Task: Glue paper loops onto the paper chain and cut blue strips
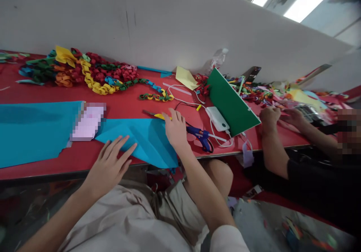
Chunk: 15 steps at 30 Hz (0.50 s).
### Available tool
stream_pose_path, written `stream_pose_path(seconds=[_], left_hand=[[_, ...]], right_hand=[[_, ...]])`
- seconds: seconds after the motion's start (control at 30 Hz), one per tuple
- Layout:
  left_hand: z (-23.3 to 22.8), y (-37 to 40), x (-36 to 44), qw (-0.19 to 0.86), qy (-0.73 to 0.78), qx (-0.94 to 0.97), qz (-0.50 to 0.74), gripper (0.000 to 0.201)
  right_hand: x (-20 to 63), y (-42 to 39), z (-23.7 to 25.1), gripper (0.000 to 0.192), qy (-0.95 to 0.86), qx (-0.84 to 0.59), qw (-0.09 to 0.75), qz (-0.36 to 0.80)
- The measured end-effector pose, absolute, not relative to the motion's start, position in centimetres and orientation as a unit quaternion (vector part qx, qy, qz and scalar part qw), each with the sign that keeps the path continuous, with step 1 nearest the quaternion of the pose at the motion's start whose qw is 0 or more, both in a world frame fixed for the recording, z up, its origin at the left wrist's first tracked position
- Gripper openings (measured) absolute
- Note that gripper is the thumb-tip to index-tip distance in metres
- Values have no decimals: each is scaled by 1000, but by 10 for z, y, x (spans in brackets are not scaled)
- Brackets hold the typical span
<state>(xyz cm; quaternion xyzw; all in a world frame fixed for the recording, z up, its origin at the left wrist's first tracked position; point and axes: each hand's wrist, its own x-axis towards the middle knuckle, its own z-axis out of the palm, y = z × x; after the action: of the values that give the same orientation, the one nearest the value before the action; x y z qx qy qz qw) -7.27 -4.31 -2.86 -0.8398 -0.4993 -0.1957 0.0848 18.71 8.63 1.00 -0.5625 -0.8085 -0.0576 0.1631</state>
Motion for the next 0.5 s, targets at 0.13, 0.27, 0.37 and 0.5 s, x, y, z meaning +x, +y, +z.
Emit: stream_pose_path(seconds=[0.13,0.27,0.37,0.5], left_hand=[[-25,-41,-73,78,-447,-873,-180,75],[-17,-28,-75,73,-412,-895,-156,69],[-15,-15,-75,58,-410,-898,-149,68],[-16,-8,-70,58,-472,-858,-192,71]], right_hand=[[184,78,15,40,-874,-442,196,39],[181,65,1,42,-894,-411,159,78],[179,58,-4,56,-884,-419,183,98],[177,53,1,68,-876,-447,159,89]])
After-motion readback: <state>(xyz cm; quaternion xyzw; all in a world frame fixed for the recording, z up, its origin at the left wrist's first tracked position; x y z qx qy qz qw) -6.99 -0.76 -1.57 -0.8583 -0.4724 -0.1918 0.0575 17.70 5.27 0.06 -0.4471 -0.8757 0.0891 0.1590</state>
